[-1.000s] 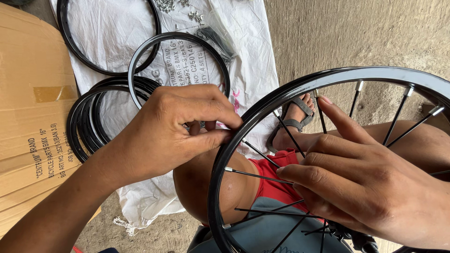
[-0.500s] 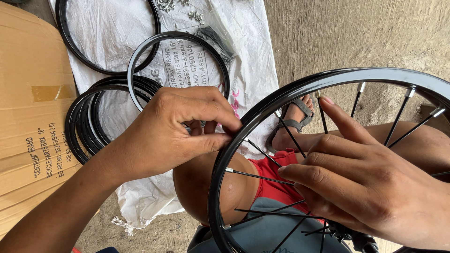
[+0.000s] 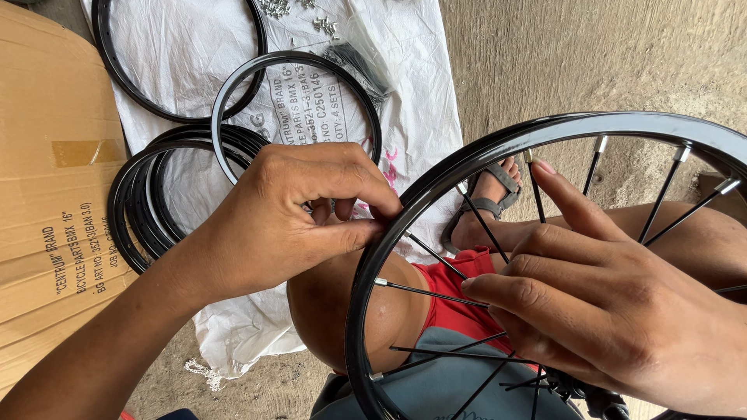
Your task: The person assembles a bicycle wheel by inserting spokes into the hub and rim, then secures them with nipples. They continue adding spokes and tightening them by hand, rotating the wheel to access different sections.
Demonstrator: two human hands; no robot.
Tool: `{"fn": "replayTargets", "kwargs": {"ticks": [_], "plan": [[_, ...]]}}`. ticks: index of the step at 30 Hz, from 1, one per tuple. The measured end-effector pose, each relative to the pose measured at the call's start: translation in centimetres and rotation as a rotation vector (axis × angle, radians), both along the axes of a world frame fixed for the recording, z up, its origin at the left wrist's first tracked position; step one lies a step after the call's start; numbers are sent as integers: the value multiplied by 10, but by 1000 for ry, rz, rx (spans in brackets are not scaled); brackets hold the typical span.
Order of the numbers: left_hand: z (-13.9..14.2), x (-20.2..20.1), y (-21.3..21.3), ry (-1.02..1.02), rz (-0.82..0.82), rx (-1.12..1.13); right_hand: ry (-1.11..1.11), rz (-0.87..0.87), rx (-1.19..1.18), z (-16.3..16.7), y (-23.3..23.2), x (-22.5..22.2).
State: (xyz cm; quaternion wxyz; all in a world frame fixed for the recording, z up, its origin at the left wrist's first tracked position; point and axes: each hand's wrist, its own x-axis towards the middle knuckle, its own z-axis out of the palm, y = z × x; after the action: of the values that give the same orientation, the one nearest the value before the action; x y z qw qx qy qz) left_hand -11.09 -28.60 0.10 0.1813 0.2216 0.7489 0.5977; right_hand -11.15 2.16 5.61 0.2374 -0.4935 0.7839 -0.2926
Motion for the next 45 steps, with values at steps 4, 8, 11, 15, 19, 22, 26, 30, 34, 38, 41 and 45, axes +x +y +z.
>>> {"fn": "replayTargets", "kwargs": {"ticks": [4, 8, 11, 15, 19, 22, 26, 30, 34, 38, 41, 45], "plan": [[1, -1, -1, -31, 8, -47, -19, -6, 15, 0, 0, 1], [1, -2, -2, -23, -6, -44, -22, -3, -1, 1, -1, 0], [0, -2, -3, -37, 2, -33, -1, 2, -20, 2, -3, -2], [-2, 4, -1, 144, 49, -95, 32, 2, -52, 3, -4, -2], [-13, 17, 1, -30, 90, -255, 6, 6, -23, 3, -4, -3], [-27, 24, -8, -491, 116, -183, 11, 8, -23, 2, -3, -2], [-46, 27, -17, -670, 207, 362, -18, 5, 7, 1, -1, -1], [-46, 37, -15, -617, 248, 325, -23, 27, 12, 3, 1, -3], [-30, 45, -7, -221, 285, 211, -11, 18, 10, 4, -2, -3], [-25, 45, 3, -34, 294, 232, 14, 10, -47, 6, -4, -4], [-32, 41, 12, -54, 335, 268, 48, 14, -40, 5, -5, -4], [-36, 39, 21, -188, 298, 377, 21, 13, 16, 5, -4, -3]]}}
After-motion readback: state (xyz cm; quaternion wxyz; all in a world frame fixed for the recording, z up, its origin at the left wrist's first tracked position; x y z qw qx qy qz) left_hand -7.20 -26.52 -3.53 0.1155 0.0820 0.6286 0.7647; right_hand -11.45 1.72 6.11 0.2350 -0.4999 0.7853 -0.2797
